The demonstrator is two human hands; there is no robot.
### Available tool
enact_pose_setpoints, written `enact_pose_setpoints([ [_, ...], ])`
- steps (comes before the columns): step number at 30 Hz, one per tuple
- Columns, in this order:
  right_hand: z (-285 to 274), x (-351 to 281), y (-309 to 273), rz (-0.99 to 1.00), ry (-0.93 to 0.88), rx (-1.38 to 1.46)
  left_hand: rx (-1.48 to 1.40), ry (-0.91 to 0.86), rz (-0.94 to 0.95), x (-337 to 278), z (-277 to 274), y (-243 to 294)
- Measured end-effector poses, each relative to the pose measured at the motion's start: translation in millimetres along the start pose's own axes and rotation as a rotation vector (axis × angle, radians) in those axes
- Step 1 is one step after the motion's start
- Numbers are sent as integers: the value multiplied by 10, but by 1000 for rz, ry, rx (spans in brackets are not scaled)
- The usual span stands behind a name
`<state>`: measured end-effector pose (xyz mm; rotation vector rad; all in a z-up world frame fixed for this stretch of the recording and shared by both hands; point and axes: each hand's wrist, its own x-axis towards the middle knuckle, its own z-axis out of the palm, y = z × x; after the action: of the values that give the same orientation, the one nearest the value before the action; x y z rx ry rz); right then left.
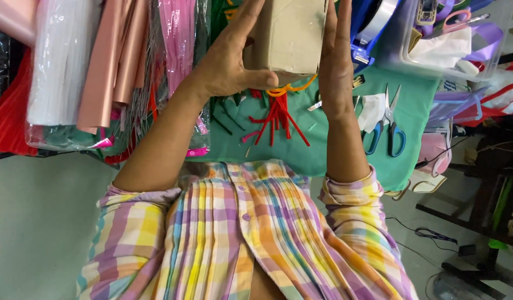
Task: The person assembles a small cardboard box by folding the flaps and securing them with clear tape. They use scissors to trim excess cardboard and a stapler to reinforce the edges. The person repeatedly folds, tapes, and staples the box to ensure it is sturdy.
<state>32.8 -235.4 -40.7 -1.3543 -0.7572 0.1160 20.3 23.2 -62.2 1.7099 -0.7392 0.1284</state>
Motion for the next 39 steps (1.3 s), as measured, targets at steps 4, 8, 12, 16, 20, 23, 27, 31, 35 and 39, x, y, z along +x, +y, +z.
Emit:
enact_pose_setpoints([
  [4,75,-28,-25,-92,-5,-297,170,46,93,52,-36,185],
  [8,83,-70,4,-103,-35,-597,300,184,286,69,-23,297],
  [12,97,-68,26,-128,-11,-683,285,236,343,35,-1,359],
  [16,128,-30,70,-239,55,-769,293,186,330,-4,7,419],
  [20,146,-27,112,-320,105,-813,273,206,328,1,33,452],
  [23,164,-36,106,-328,115,-783,241,186,304,25,55,537],
  [27,151,-85,145,-336,125,-742,225,178,288,6,104,533],
  [31,199,-148,105,-296,143,-776,212,194,215,-113,138,351],
  [35,380,-171,-9,-339,80,-822,49,130,2,-232,108,272],
  [39,533,-69,-181,-371,-20,-654,-80,184,56,-227,3,319],
])
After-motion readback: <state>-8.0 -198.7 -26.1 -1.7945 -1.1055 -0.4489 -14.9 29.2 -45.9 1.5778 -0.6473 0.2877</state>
